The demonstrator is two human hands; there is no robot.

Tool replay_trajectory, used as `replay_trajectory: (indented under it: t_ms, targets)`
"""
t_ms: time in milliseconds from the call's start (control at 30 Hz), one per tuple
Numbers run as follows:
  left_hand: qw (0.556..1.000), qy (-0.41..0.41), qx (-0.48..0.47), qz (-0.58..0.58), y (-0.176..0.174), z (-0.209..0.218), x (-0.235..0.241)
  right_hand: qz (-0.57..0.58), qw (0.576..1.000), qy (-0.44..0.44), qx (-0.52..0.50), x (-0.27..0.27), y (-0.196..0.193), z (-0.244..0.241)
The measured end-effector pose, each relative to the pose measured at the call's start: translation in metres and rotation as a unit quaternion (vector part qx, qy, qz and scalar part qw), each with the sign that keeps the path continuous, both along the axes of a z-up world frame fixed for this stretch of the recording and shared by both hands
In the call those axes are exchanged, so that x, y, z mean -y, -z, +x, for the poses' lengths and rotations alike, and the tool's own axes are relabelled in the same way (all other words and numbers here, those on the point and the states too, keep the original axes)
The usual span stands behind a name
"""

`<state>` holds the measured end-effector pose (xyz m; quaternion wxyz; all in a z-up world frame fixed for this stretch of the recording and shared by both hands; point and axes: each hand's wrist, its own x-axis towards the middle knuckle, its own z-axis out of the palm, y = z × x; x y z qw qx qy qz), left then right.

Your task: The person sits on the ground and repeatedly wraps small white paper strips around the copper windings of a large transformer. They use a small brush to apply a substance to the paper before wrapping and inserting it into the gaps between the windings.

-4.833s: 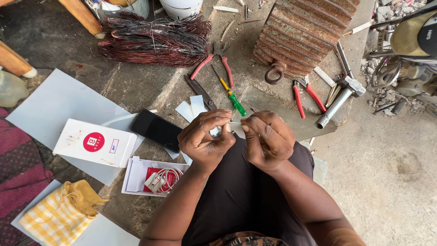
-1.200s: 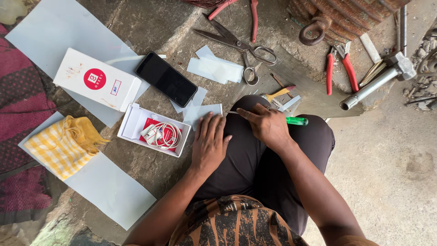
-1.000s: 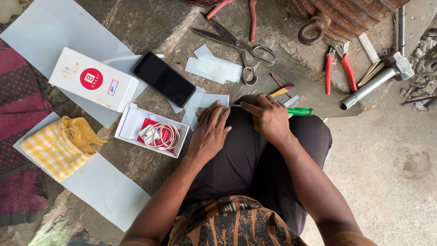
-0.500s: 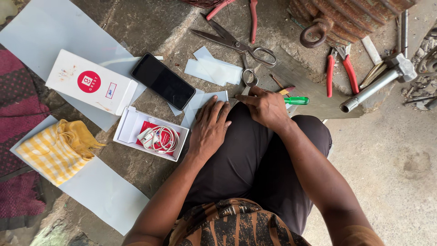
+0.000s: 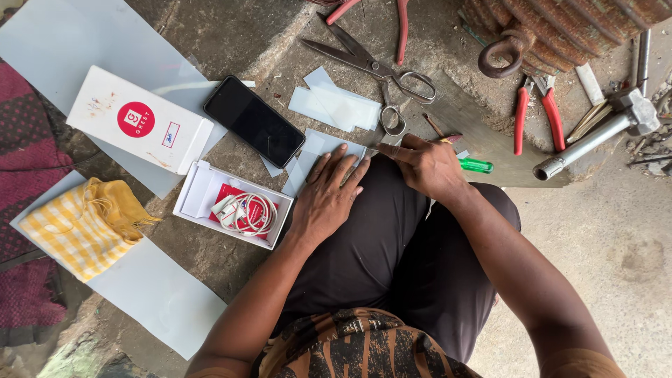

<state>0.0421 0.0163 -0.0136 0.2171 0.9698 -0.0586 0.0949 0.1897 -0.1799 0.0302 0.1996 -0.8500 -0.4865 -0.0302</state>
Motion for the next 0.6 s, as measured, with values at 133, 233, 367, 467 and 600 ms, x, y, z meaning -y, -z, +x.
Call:
replay_trajectory:
  t_ms: [133,233,367,467,600]
  targets:
    - [1.0,-0.022,-0.002,0.021,-0.001,0.001,0.003,-0.032,0.999,0.012,0.024,-0.001,0.003,-0.003]
    - [0.999,-0.031,0.018,0.026,-0.001,0.0,0.006,-0.055,0.998,0.019,0.022,-0.003,0.005,-0.007]
    - [0.998,-0.029,0.019,0.046,0.001,-0.002,0.007,-0.059,0.998,0.017,0.026,-0.003,0.005,-0.01]
    - [0.998,-0.03,0.02,0.05,0.003,-0.003,0.007,-0.06,0.997,0.02,0.035,-0.004,0.007,-0.012]
    - [0.998,-0.03,0.022,0.043,0.005,-0.001,0.007,-0.068,0.996,0.044,0.03,-0.005,0.01,-0.013]
